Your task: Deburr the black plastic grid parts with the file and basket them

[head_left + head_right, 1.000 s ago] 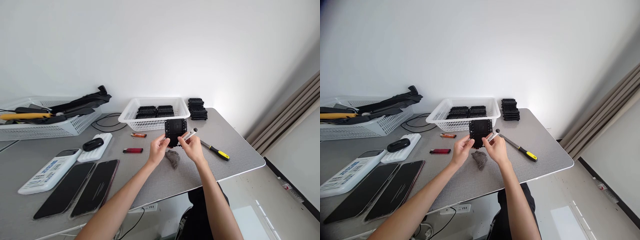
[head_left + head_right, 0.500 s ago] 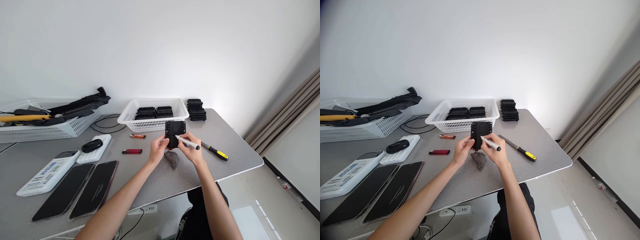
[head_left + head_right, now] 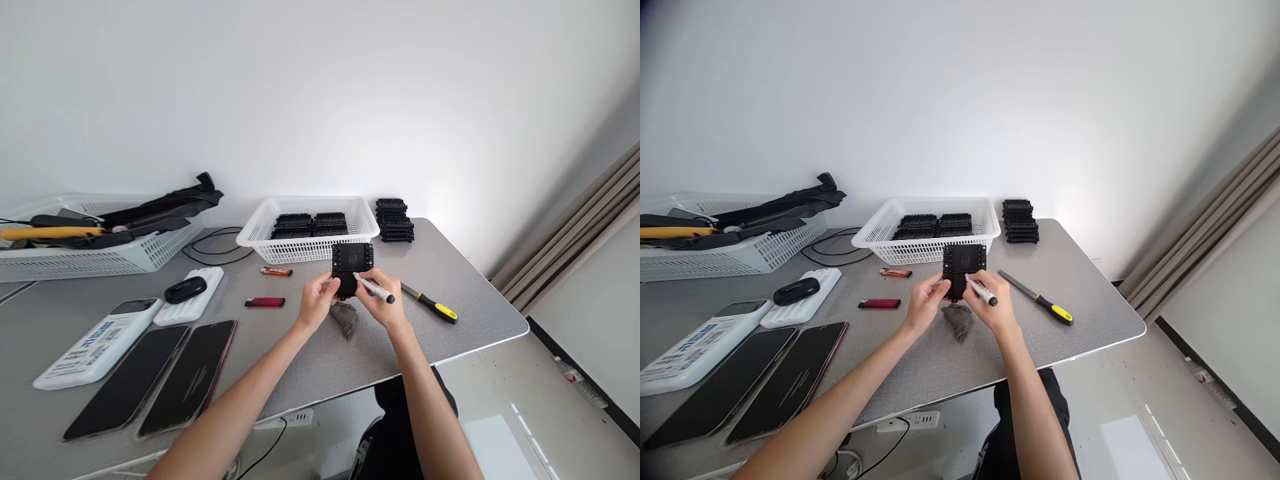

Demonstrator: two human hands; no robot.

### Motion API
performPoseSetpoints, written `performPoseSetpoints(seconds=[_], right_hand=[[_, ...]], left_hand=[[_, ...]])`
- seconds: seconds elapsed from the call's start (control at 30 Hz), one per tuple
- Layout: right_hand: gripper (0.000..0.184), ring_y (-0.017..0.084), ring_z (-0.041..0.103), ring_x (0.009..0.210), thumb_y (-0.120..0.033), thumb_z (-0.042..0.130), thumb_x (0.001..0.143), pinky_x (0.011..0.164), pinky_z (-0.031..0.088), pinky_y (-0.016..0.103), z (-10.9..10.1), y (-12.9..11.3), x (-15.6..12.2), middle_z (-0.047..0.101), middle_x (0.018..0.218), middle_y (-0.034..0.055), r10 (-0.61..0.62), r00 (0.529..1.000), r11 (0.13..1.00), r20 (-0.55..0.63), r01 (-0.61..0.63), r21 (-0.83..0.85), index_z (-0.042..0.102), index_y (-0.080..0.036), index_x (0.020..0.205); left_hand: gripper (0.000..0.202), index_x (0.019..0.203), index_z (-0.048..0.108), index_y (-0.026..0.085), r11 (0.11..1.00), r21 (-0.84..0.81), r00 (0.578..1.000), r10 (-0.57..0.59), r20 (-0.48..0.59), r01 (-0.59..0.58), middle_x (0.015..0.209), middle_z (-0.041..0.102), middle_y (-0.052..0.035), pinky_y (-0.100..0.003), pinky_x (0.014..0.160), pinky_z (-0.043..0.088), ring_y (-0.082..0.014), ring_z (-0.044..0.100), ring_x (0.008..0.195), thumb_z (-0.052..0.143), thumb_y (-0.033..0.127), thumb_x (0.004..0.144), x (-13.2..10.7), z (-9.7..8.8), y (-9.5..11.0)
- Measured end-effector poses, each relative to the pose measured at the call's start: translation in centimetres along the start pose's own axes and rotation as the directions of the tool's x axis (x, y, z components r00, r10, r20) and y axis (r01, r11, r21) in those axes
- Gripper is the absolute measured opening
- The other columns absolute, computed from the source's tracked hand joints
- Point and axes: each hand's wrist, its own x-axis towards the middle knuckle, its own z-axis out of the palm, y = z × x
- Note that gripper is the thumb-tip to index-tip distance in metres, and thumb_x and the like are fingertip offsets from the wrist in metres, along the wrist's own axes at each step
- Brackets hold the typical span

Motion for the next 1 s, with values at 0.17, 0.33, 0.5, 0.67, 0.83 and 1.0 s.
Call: performPoseSetpoints(seconds=[0.17, 0.33, 0.5, 0.67, 0.83, 1.0], right_hand=[[0.012, 0.013, 0.056, 0.060, -0.024, 0.054, 0.080, 0.058, 0.041, 0.022, 0.0, 0.1, 0.0, 0.065, 0.076, 0.0030, -0.035, 0.999, 0.999, -0.007, 0.035, -0.010, 0.064, -0.019, 0.083], [0.012, 0.013, 0.059, 0.064, -0.026, 0.055, 0.081, 0.061, 0.044, 0.023, 0.0, 0.1, 0.0, 0.067, 0.081, 0.0040, -0.058, 0.998, 0.998, -0.011, 0.058, 0.037, 0.064, -0.019, 0.084], [0.020, 0.012, 0.060, 0.054, -0.036, 0.057, 0.084, 0.052, 0.048, 0.023, -0.1, 0.4, 0.1, 0.063, 0.067, 0.0000, 0.174, 0.981, 0.944, -0.084, -0.142, 0.298, 0.062, -0.018, 0.088], [0.027, 0.012, 0.062, 0.055, -0.033, 0.056, 0.086, 0.053, 0.051, 0.024, -0.6, 0.1, 0.2, 0.065, 0.073, 0.0011, 0.203, 0.966, 0.937, -0.162, -0.144, 0.317, 0.065, -0.018, 0.105], [0.031, 0.016, 0.065, 0.069, -0.029, 0.050, 0.089, 0.065, 0.054, 0.029, -0.6, 0.2, 0.1, 0.068, 0.085, 0.0054, 0.095, 0.981, 0.980, -0.167, -0.063, 0.188, 0.067, -0.019, 0.113], [0.032, 0.016, 0.064, 0.070, -0.028, 0.049, 0.090, 0.066, 0.054, 0.030, -0.4, 0.6, 0.1, 0.067, 0.086, 0.0058, 0.039, 0.984, 0.992, -0.176, -0.017, 0.122, 0.067, -0.020, 0.114]], left_hand=[[0.049, 0.109, 0.066, 0.009, 0.998, -0.056, 1.000, -0.018, 0.004, 0.018, 0.080, 0.074, -0.0074, -0.032, 0.057, 0.057, -0.0226, 0.070, 0.064, 0.064, 0.048, 0.079, 0.1, 0.0, -0.4], [0.054, 0.111, 0.066, 0.009, 0.990, -0.118, 0.997, -0.081, 0.004, 0.081, 0.078, 0.074, -0.0077, -0.032, 0.053, 0.056, -0.0221, 0.069, 0.059, 0.067, 0.050, 0.076, 0.3, -0.2, -1.2], [0.061, 0.116, 0.063, 0.009, 0.985, -0.115, 0.991, -0.132, 0.016, 0.133, 0.079, 0.074, -0.0090, -0.034, 0.054, 0.057, -0.0233, 0.069, 0.059, 0.067, 0.053, 0.075, 0.3, 0.1, -1.4], [0.059, 0.118, 0.063, 0.010, 0.995, -0.005, 0.992, -0.099, 0.082, 0.100, 0.084, 0.075, -0.0101, -0.035, 0.060, 0.058, -0.0260, 0.071, 0.070, 0.065, 0.052, 0.078, -0.1, 0.4, -1.1], [0.057, 0.121, 0.063, 0.011, 0.997, 0.061, 0.993, -0.047, 0.104, 0.041, 0.090, 0.075, -0.0105, -0.034, 0.064, 0.057, -0.0262, 0.071, 0.075, 0.062, 0.051, 0.081, -0.3, 0.7, -0.8], [0.052, 0.120, 0.064, 0.013, 0.995, 0.099, 0.993, -0.012, 0.121, 0.000, 0.097, 0.074, -0.0106, -0.034, 0.067, 0.056, -0.0265, 0.070, 0.081, 0.058, 0.050, 0.083, -0.4, 0.7, -0.6]])
